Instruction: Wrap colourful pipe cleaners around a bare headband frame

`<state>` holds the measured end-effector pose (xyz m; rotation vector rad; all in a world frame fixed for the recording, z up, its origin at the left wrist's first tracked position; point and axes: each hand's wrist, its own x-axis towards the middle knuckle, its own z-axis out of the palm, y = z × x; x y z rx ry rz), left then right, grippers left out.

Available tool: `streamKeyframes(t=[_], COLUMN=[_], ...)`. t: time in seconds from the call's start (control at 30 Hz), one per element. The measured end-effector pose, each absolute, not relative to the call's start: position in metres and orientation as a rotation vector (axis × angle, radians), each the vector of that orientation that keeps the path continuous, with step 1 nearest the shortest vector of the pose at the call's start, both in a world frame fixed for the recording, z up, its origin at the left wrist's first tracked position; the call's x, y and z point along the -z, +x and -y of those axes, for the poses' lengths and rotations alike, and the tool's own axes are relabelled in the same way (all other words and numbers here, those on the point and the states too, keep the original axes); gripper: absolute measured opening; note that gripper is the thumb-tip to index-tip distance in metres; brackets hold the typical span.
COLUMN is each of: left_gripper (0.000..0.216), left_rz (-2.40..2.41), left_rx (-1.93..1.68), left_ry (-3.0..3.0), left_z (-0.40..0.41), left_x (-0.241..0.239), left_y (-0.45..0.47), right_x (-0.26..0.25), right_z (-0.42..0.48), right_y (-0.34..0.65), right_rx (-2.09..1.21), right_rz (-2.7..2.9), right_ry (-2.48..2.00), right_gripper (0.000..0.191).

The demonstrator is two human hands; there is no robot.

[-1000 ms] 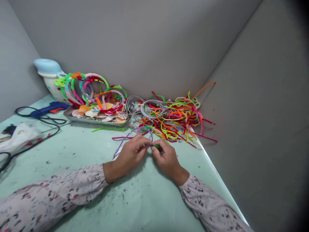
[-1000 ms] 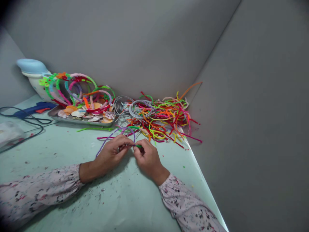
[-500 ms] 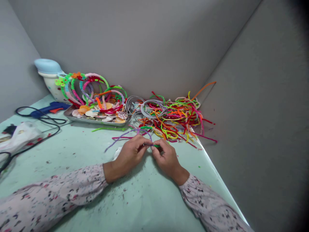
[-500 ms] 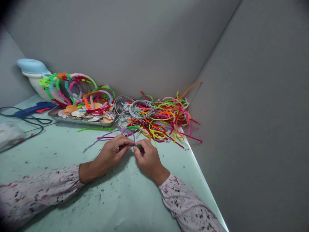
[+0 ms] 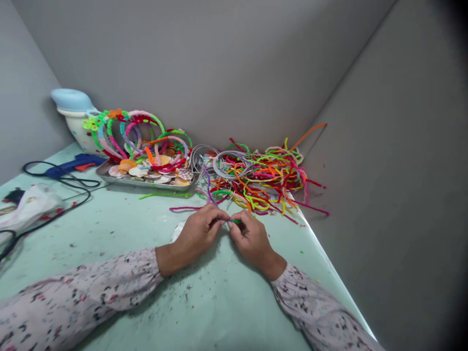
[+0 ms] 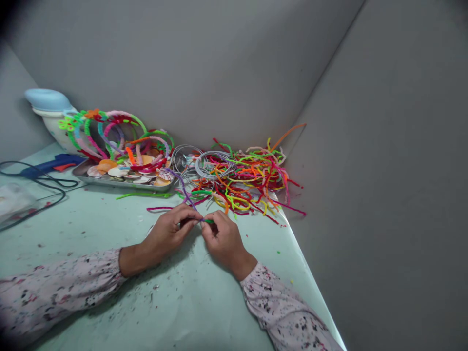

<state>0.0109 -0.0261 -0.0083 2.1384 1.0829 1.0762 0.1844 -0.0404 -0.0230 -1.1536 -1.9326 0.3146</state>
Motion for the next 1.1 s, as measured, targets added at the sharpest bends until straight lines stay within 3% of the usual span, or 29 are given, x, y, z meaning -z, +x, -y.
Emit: streamKeyframes(t=[1.1], left_gripper=[0.015], left_rz=[-1.116], left_rx=[-0.991], left_ry=[2.164], left_z=[0.0289], left_x=[0.0110], left_y=[0.0108], right_x=[0.0221], right_z=[0.0403], right_y=[0.1874], right_rx=[-0.328], right_rz=[1.979], right_ry=[-1.122], right_gripper=[0.010])
